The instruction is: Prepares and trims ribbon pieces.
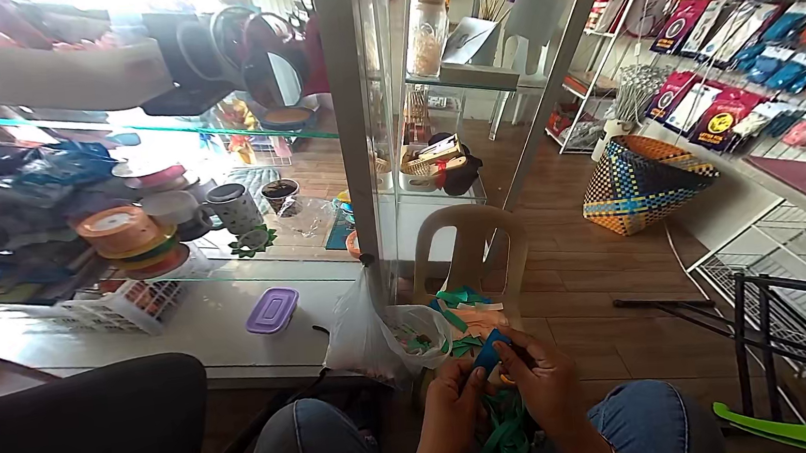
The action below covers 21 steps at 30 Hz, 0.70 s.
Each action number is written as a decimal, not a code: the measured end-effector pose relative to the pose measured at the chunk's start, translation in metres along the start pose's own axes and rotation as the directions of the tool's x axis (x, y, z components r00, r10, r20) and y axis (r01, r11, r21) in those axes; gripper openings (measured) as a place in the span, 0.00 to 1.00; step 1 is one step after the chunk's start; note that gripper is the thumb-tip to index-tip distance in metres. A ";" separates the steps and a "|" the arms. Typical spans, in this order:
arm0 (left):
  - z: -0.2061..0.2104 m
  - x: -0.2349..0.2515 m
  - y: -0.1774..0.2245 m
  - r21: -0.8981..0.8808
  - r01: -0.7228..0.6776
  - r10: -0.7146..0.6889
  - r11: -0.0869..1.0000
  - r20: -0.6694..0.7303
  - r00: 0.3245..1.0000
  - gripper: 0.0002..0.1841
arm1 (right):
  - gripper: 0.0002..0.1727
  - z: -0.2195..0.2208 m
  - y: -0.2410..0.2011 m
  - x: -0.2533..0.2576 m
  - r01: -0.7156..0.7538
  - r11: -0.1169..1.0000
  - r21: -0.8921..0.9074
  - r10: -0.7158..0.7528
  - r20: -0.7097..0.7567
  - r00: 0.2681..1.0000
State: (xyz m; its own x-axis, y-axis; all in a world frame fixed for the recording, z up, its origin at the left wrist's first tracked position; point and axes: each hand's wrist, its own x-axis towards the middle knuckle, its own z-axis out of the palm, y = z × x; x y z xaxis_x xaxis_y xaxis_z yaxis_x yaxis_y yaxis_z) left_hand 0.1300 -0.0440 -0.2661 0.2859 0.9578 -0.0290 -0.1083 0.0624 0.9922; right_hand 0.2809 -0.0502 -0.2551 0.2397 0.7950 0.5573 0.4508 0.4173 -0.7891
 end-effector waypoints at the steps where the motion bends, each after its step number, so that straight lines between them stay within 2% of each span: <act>1: 0.000 0.000 0.000 0.000 0.002 -0.002 1.000 -0.002 1.000 0.06 | 0.16 0.000 -0.001 0.000 -0.002 1.000 -0.002 0.002 -0.001 1.000; 7: 0.001 0.000 0.000 -0.014 0.007 -0.007 1.000 0.007 1.000 0.06 | 0.12 0.000 -0.002 0.002 -0.038 0.997 0.065 0.040 -0.025 0.999; 10: 0.000 0.000 0.000 -0.008 0.002 -0.002 1.000 0.026 1.000 0.06 | 0.20 -0.003 -0.008 0.006 -0.145 0.976 0.162 0.145 0.010 0.989; 12: -0.001 0.000 0.000 -0.013 0.009 -0.008 1.000 0.040 0.999 0.05 | 0.25 -0.006 -0.016 0.010 -0.273 0.936 0.221 0.265 0.065 0.962; 15: -0.003 0.000 -0.003 -0.048 0.003 0.001 0.999 0.076 0.997 0.05 | 0.13 -0.011 -0.025 0.013 -0.426 0.860 0.281 0.407 0.126 0.905; 17: -0.005 0.000 -0.003 -0.069 -0.014 0.024 0.998 0.152 0.988 0.06 | 0.09 -0.014 -0.027 0.013 -0.374 0.890 0.259 0.351 0.133 0.927; 21: -0.011 -0.002 0.012 -0.072 -0.042 0.066 0.997 0.380 0.923 0.10 | 0.09 -0.022 -0.037 0.010 -0.152 0.977 0.148 0.128 0.163 0.978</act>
State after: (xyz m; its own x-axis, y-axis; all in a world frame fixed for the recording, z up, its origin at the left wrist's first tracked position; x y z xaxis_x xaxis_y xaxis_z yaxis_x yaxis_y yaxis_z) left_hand 0.1179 -0.0426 -0.2552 0.6181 0.7815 0.0849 -0.1883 0.0423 0.9812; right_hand 0.2859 -0.0676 -0.2152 0.1517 0.9029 0.4022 0.2764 0.3519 -0.8943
